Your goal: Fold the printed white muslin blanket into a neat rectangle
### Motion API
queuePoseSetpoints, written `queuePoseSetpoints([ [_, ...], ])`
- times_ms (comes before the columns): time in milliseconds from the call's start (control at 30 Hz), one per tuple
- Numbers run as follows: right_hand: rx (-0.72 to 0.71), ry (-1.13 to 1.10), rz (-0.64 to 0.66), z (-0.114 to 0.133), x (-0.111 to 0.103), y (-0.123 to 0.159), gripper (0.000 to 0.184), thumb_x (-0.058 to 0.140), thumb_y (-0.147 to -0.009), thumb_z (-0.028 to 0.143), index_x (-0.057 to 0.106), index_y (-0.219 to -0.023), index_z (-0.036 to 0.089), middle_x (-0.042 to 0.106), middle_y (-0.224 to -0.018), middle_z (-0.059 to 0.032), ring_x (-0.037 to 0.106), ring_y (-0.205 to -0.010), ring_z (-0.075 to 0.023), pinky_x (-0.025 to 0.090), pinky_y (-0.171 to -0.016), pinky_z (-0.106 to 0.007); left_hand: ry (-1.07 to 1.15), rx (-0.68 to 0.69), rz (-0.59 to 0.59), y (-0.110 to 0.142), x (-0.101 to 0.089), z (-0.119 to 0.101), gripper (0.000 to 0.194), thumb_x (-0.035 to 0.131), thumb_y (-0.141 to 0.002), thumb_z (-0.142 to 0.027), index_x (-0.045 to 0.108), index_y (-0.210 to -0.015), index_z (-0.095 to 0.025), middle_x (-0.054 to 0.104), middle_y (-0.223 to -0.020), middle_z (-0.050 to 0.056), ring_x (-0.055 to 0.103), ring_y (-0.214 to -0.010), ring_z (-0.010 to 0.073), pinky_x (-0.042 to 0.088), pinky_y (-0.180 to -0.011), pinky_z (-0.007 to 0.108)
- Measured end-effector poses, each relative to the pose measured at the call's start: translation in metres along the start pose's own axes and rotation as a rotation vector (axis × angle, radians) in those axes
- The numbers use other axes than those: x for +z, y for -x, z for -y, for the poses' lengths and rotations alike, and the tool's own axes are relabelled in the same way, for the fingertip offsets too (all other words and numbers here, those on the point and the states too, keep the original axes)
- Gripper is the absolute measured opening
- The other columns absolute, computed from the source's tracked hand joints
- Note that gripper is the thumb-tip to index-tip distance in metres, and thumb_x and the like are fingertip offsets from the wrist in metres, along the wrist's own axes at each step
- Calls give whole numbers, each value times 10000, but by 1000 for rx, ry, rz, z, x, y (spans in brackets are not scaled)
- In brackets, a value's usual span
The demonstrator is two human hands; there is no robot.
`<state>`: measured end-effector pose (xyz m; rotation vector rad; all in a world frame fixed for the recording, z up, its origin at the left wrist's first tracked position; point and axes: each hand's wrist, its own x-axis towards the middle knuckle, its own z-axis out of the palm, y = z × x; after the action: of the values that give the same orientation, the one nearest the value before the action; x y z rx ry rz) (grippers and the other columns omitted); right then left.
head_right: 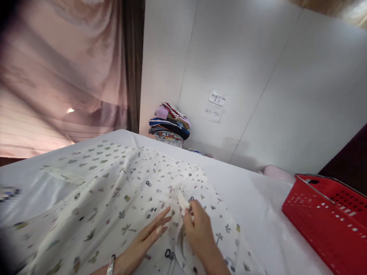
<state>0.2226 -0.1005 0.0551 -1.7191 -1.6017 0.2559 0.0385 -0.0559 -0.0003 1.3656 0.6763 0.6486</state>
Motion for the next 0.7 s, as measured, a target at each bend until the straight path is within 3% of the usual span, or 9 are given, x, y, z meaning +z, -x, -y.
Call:
queuePoseSetpoints([
  [167, 145, -78, -167, -21, -98, -7, 230, 423, -845, 403, 529, -805, 203, 540, -703, 11, 501, -692, -157, 387, -601, -235, -133, -38, -82, -12, -4, -6, 640, 560, -720, -600, 548, -1234, -220, 229, -1490, 64, 330, -1311, 283, 303, -1077, 414],
  [267, 169, -5, -318, -32, -157, -1, 245, 474, -794, 426, 566, -846, 206, 566, -710, 13, 526, -728, -172, 398, -613, -234, -197, -62, -57, -14, -4, -15, 571, 579, -707, -572, 593, -1164, -230, 251, -1482, 64, 401, -1265, 287, 362, -1036, 420],
  [367, 217, 94, -418, -38, -202, 6, 256, 499, -762, 434, 593, -868, 221, 600, -752, 2, 554, -755, -190, 407, -616, -242, -305, -43, 4, -16, 0, -33, 491, 563, -729, -527, 613, -1120, -234, 316, -1458, 53, 419, -1251, 273, 391, -1012, 400],
  [467, 283, 159, -471, -39, -229, 11, 268, 513, -738, 443, 605, -874, 231, 633, -853, -21, 571, -804, -206, 422, -650, -253, -427, -13, 72, -28, 6, -52, 475, 527, -765, -506, 594, -1151, -238, 334, -1451, 51, 458, -1214, 257, 431, -970, 369],
  [567, 318, 158, -507, -36, -244, 14, 279, 512, -714, 443, 606, -875, 235, 641, -903, -23, 579, -856, -212, 429, -711, -258, -615, 64, 113, -57, 13, -63, 479, 476, -807, -512, 537, -1220, -278, 316, -1461, 40, 558, -1089, 243, 478, -901, 380],
  [633, 312, 151, -511, -31, -251, 15, 290, 512, -703, 449, 605, -873, 233, 642, -910, -22, 579, -873, -216, 432, -740, -265, -783, 206, 82, -85, 16, -64, 454, 469, -829, -456, 510, -1243, -275, 318, -1460, 45, 575, -1058, 237, 460, -922, 401],
  [700, 306, 166, -526, -23, -259, 18, 289, 515, -689, 456, 604, -845, 229, 640, -882, -24, 581, -862, -223, 441, -740, -273, -943, 402, 22, -116, 17, -61, 450, 484, -834, -340, 477, -1270, -231, 352, -1440, 74, 496, -1169, 245, 386, -1003, 417],
])
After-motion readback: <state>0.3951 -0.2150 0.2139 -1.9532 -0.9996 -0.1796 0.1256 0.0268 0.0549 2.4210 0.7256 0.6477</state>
